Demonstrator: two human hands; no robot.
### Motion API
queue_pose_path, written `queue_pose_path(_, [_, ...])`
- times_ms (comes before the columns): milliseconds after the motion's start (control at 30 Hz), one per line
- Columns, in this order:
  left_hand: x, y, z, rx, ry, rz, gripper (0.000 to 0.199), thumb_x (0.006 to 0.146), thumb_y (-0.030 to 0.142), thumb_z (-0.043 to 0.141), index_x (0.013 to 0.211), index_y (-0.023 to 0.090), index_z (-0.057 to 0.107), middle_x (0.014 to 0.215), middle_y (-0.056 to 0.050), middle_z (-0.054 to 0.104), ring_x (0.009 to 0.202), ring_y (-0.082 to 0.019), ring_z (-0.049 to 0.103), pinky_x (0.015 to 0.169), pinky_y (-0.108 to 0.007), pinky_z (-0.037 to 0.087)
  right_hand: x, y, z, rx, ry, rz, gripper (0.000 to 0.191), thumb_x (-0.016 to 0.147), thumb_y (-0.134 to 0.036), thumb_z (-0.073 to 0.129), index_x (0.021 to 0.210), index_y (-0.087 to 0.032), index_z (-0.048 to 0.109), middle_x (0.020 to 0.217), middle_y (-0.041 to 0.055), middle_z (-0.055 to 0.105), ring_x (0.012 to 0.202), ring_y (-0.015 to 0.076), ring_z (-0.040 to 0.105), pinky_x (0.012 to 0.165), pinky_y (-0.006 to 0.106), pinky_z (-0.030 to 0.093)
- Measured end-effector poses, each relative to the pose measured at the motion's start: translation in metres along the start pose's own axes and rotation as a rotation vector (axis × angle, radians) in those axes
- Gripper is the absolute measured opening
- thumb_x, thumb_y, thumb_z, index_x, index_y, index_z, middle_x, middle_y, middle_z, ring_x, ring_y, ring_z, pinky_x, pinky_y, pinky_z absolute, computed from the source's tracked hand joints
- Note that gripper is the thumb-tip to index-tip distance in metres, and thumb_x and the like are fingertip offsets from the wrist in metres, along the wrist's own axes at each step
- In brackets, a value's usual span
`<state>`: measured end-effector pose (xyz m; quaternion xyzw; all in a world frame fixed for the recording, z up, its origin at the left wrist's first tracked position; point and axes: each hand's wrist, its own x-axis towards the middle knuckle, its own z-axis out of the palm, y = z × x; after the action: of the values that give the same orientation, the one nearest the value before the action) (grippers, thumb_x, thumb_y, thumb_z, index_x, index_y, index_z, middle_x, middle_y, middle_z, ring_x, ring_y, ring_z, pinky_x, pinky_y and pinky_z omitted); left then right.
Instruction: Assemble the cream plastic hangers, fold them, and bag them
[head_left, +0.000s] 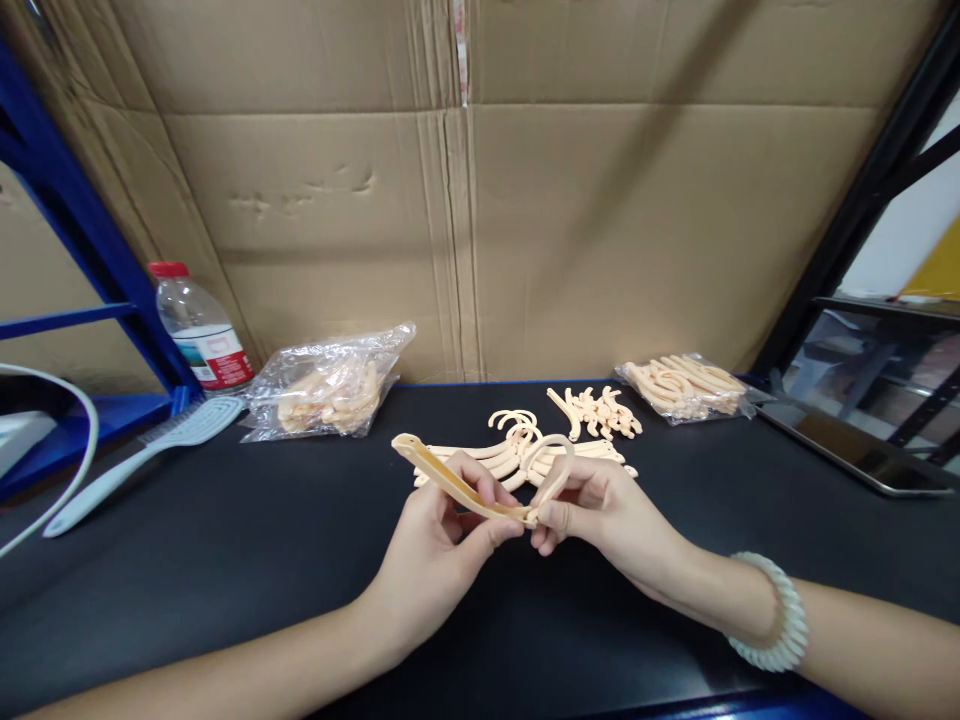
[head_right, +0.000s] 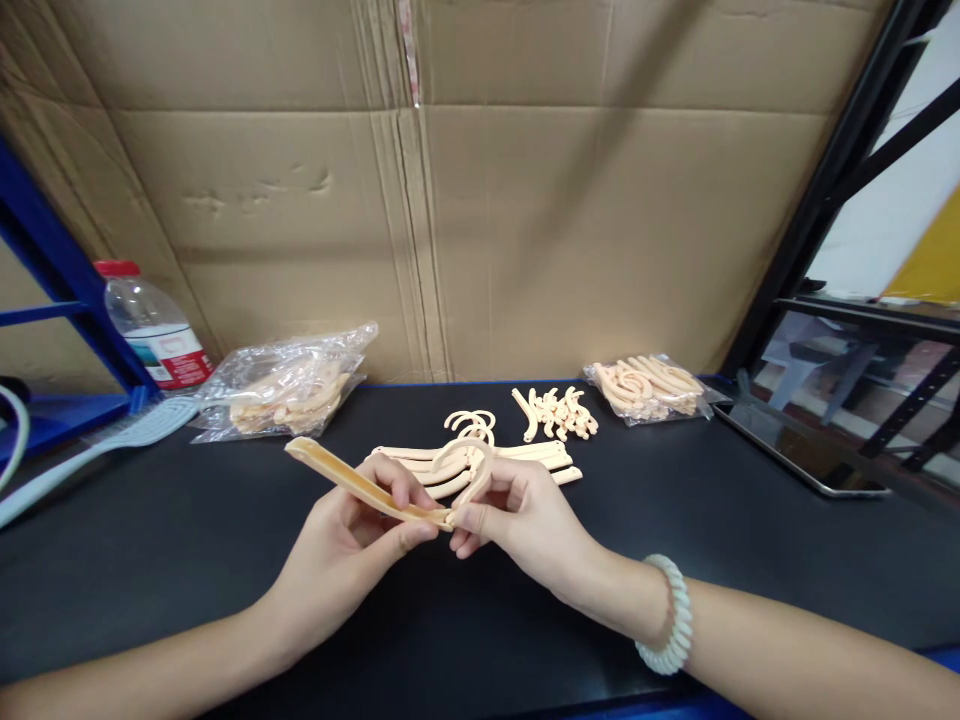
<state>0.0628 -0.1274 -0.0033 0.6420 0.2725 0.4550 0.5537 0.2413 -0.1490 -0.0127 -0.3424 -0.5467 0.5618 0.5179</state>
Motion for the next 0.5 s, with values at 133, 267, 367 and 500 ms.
queue_pose_path(133, [-0.0037,-0.002,0.0006,0.031,-0.024,0.015,0.023,0.077,0.018,0.071,0.075,0.019,0.048,0.074,0.002,0.063,0.07,-0.012,0.063,0.067,-0.024,0.051,-0.0008,-0.0013,0.0014,-0.023,0.003,-0.007,0.025,0.07,-0.031,0.078,0.067,-0.014,0.06,0.064,0.0006,0.065,0.055,0.0118,0.064,0.055,0.025,0.056])
queue_pose_path(267, [-0.0043,-0.0023,0.0028,0.029,-0.012,0.03,0.023,0.078,0.019,0.07,0.075,0.019,0.048,0.073,0.002,0.061,0.071,-0.012,0.063,0.067,-0.024,0.051,-0.0001,-0.0014,0.0014,-0.055,0.026,-0.029,0.027,0.07,-0.033,0.078,0.065,-0.014,0.059,0.062,0.0005,0.064,0.054,0.0122,0.064,0.053,0.025,0.056])
queue_pose_path(367, [-0.0028,-0.0015,0.0058,0.018,0.013,0.021,0.024,0.077,0.021,0.07,0.073,0.019,0.047,0.072,0.003,0.059,0.068,-0.012,0.061,0.066,-0.024,0.05,0.0001,-0.001,0.0023,-0.061,0.053,-0.019,0.028,0.069,-0.036,0.077,0.066,-0.015,0.059,0.061,0.0003,0.063,0.054,0.0123,0.063,0.052,0.026,0.055])
queue_pose_path(500, [0.0001,-0.0023,0.0088,-0.025,0.045,0.003,0.028,0.076,0.022,0.072,0.078,0.02,0.044,0.071,0.006,0.053,0.066,-0.009,0.054,0.065,-0.022,0.048,0.0001,-0.001,0.0059,-0.106,0.112,-0.064,0.03,0.066,-0.038,0.078,0.063,-0.015,0.06,0.068,0.0015,0.06,0.06,0.0122,0.059,0.048,0.022,0.051])
